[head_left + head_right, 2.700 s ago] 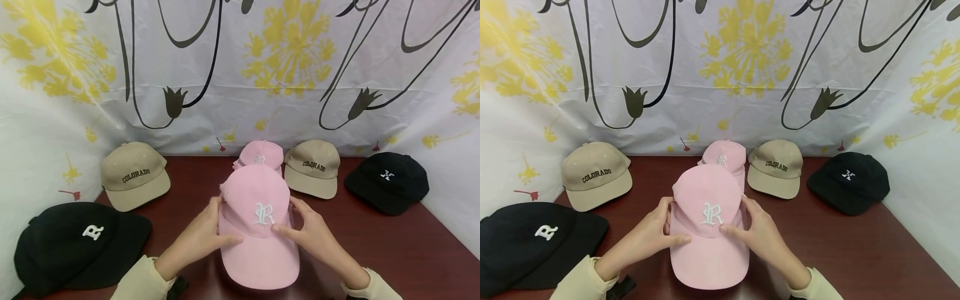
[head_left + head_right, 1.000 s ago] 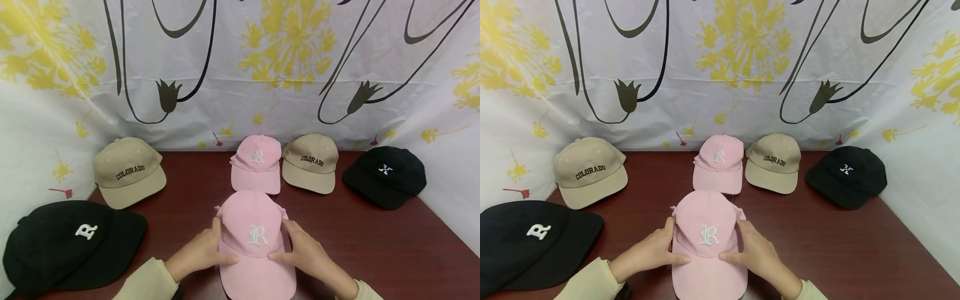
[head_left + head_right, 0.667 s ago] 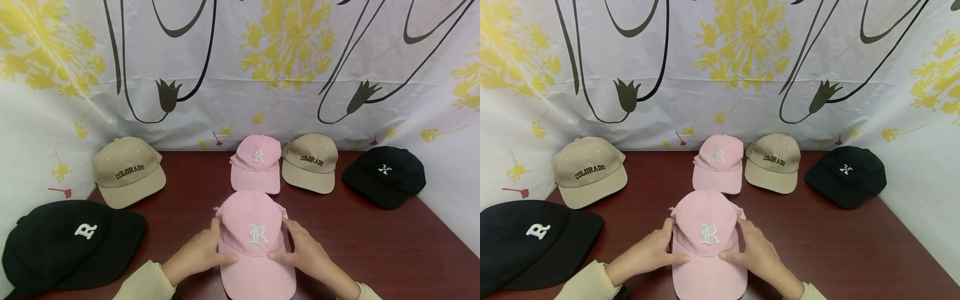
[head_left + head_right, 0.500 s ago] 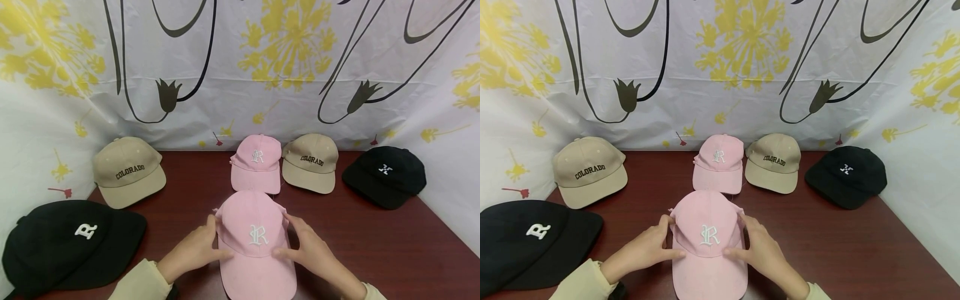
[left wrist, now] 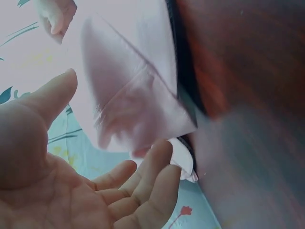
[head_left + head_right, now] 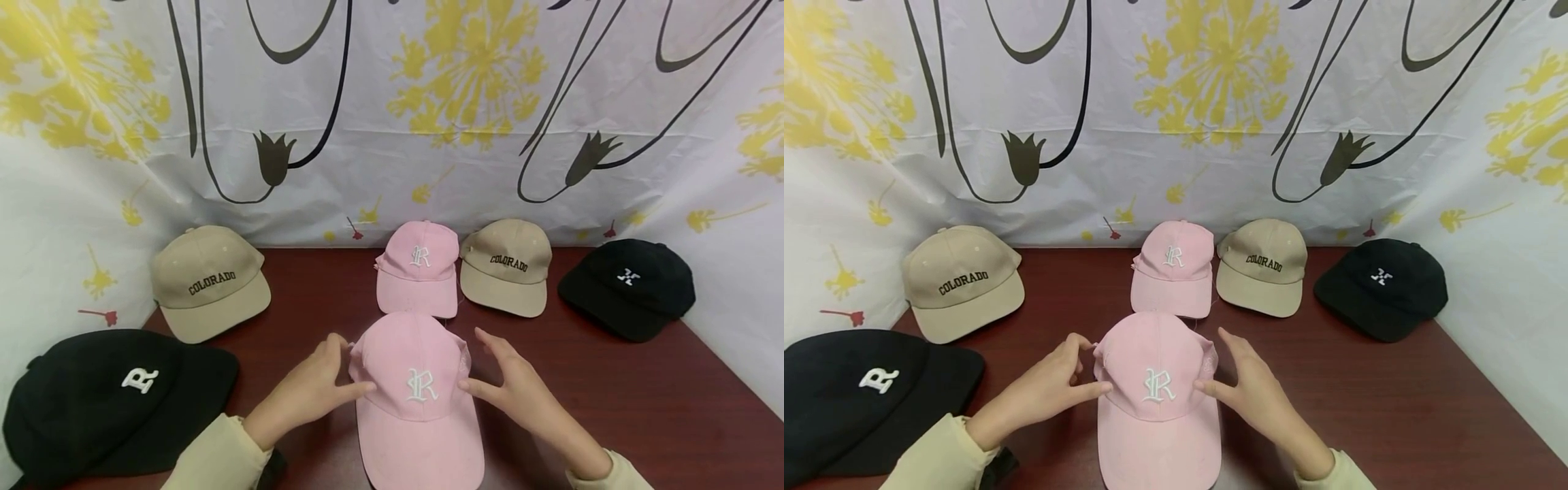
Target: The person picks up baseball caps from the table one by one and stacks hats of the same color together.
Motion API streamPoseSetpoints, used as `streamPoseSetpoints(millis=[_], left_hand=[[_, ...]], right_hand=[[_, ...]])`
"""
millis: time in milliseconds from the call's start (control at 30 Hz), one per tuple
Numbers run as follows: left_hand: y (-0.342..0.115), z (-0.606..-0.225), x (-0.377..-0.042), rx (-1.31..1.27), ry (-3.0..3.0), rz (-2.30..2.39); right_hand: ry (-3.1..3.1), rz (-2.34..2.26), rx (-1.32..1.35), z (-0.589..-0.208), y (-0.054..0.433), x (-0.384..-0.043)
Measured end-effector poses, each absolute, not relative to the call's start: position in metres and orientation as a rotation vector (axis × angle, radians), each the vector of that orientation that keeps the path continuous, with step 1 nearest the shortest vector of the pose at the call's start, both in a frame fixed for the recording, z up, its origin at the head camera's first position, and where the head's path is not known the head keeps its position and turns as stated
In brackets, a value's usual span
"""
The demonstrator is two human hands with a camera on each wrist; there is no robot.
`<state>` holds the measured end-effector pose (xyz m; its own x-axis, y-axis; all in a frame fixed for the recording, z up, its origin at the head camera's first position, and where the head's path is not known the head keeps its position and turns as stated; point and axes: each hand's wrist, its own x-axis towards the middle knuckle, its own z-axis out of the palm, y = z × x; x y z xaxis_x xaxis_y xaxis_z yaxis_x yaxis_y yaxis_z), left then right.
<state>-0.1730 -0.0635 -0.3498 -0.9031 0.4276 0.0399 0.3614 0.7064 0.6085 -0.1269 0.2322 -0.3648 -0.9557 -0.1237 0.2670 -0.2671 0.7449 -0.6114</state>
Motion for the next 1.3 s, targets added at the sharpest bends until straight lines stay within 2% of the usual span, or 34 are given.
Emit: streamPoseSetpoints(millis=[533, 1300], left_hand=[[-0.058, -0.334, -0.218, 0.609, 2.855, 1.016], [-0.031, -0.320, -0.260, 0.617, 2.837, 1.080]], right_hand=[[-2.741, 1.044, 0.269, -0.348, 0.235, -0.160], [-2.742, 1.055, 0.328, -0.345, 0.238, -0.210]])
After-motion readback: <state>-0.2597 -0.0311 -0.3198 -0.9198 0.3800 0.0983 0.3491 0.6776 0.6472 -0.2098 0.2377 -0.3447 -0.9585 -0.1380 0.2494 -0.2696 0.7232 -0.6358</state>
